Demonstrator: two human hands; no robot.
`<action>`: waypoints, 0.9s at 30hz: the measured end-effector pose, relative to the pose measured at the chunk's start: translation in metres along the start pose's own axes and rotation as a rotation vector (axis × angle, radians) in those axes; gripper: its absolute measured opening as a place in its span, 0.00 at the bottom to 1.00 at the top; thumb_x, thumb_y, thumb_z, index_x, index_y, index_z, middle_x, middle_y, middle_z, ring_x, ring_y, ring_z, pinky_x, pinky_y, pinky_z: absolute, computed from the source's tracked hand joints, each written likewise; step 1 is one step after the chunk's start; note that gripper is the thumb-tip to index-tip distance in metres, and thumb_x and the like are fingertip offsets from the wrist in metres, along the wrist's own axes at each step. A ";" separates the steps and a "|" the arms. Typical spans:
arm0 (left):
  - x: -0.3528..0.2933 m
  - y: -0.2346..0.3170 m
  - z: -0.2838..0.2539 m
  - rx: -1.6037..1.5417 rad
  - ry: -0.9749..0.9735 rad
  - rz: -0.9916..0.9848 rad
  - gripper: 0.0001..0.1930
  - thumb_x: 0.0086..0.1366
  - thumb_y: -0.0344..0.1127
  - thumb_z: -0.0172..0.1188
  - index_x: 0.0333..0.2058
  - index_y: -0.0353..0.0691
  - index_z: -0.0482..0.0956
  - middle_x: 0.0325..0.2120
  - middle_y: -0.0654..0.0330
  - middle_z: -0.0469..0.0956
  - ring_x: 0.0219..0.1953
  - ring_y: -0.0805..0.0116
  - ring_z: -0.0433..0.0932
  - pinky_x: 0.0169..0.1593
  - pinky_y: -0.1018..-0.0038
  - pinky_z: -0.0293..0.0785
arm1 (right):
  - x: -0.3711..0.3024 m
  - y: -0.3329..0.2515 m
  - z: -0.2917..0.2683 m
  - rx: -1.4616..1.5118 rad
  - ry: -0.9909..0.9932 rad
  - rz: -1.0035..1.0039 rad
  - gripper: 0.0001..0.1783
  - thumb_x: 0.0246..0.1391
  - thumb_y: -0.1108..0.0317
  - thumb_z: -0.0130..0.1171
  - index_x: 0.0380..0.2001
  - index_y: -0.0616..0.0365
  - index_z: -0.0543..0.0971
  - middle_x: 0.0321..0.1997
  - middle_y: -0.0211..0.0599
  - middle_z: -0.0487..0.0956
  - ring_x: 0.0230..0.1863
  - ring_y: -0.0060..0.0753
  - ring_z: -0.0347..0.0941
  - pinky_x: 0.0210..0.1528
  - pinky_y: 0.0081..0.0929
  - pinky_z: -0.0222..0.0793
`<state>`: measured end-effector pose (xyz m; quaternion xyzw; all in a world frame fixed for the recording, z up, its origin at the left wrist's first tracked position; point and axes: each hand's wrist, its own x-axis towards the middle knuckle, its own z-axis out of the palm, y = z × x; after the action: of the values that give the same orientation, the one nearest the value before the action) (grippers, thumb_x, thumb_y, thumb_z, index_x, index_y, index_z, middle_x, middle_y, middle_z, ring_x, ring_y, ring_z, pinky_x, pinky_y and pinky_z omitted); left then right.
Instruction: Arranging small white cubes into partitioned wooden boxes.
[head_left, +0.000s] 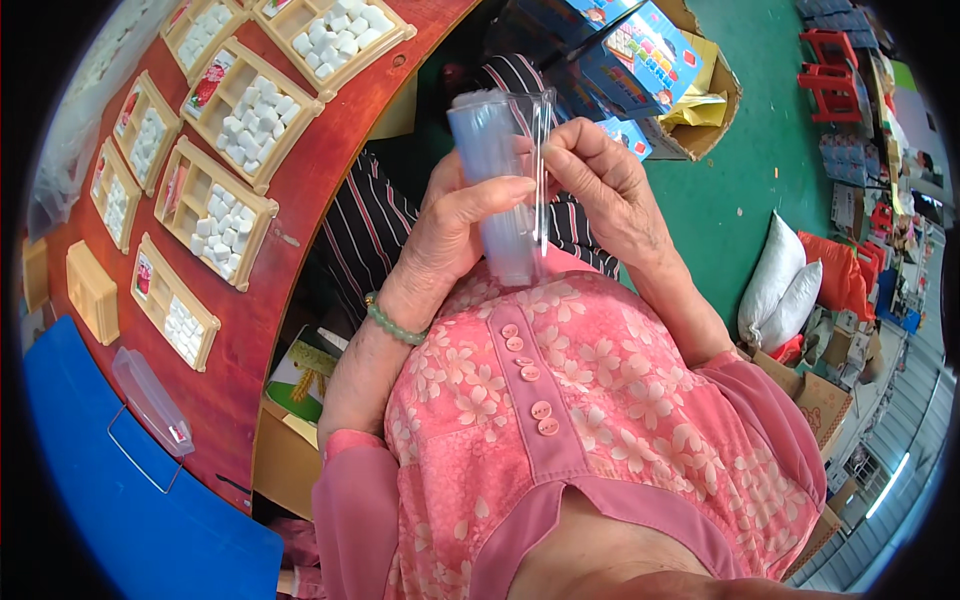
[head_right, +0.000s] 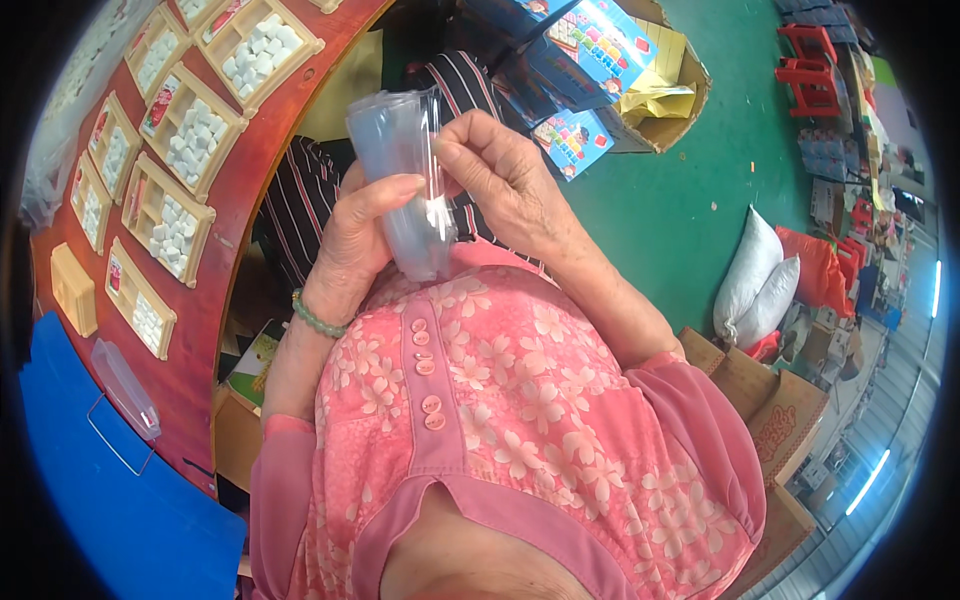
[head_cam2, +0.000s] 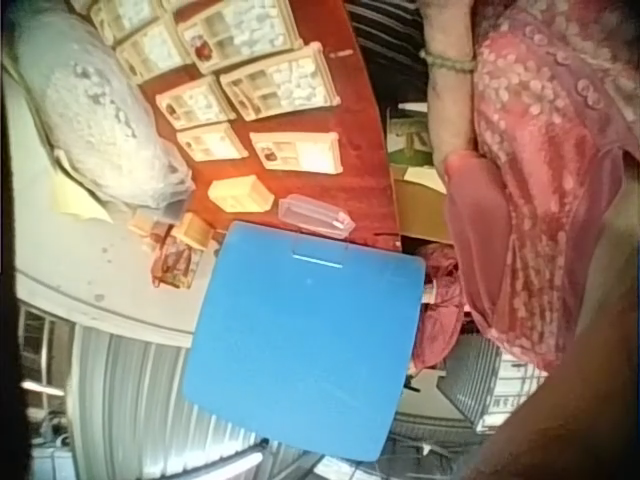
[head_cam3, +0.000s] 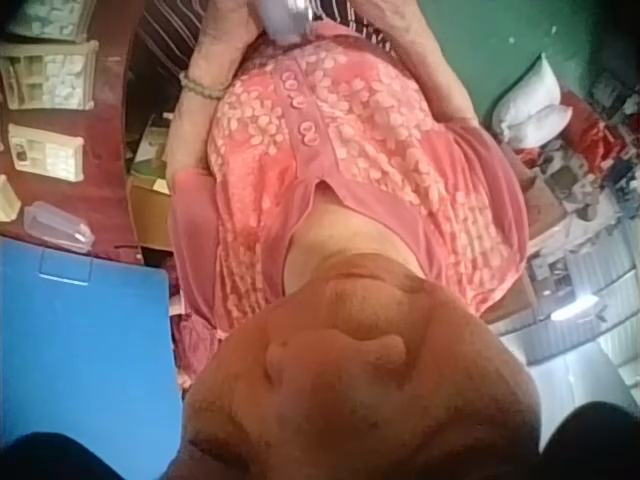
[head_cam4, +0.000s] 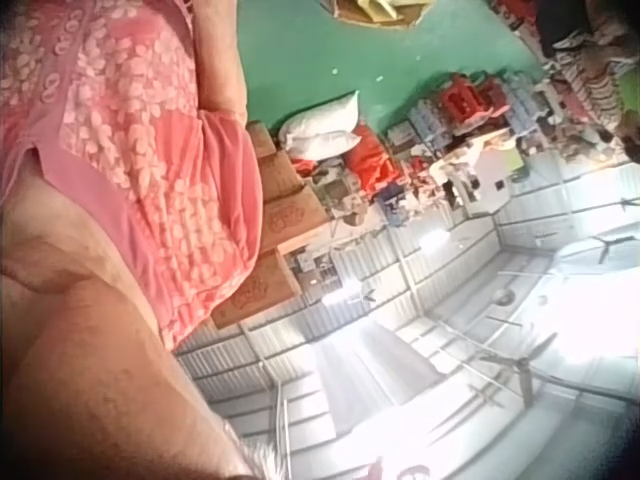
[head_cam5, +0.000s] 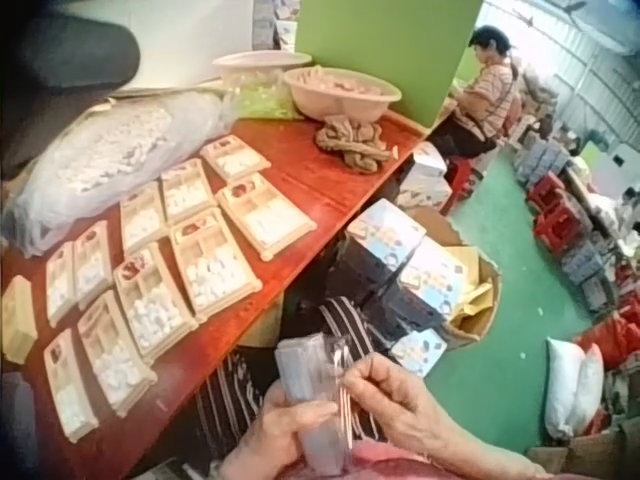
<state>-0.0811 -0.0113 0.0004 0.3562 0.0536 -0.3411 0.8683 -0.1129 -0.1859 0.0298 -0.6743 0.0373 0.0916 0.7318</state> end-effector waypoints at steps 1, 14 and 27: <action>0.001 -0.002 -0.004 -0.001 -0.004 -0.002 0.23 0.54 0.34 0.69 0.48 0.33 0.75 0.39 0.58 0.79 0.38 0.68 0.79 0.48 0.72 0.76 | 0.000 -0.001 -0.001 -0.002 0.005 -0.001 0.08 0.70 0.66 0.55 0.41 0.60 0.76 0.35 0.29 0.80 0.35 0.19 0.76 0.41 0.20 0.71; 0.019 -0.031 -0.017 0.597 0.178 0.404 0.41 0.48 0.34 0.74 0.58 0.31 0.62 0.46 0.51 0.75 0.46 0.66 0.77 0.50 0.70 0.75 | 0.005 0.016 -0.004 -0.065 0.200 0.093 0.27 0.66 0.71 0.55 0.65 0.62 0.62 0.39 0.30 0.74 0.37 0.20 0.74 0.39 0.20 0.71; -0.011 0.027 -0.039 0.395 -0.142 0.118 0.51 0.47 0.33 0.76 0.68 0.36 0.58 0.58 0.56 0.69 0.58 0.62 0.72 0.61 0.65 0.69 | 0.116 -0.079 -0.006 -0.126 0.238 -0.242 0.17 0.60 0.72 0.63 0.52 0.63 0.75 0.39 0.29 0.76 0.32 0.18 0.74 0.31 0.18 0.68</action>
<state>-0.0669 0.0344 -0.0090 0.4971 -0.0966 -0.3178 0.8016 0.0161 -0.1884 0.0864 -0.7246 0.0362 -0.0754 0.6841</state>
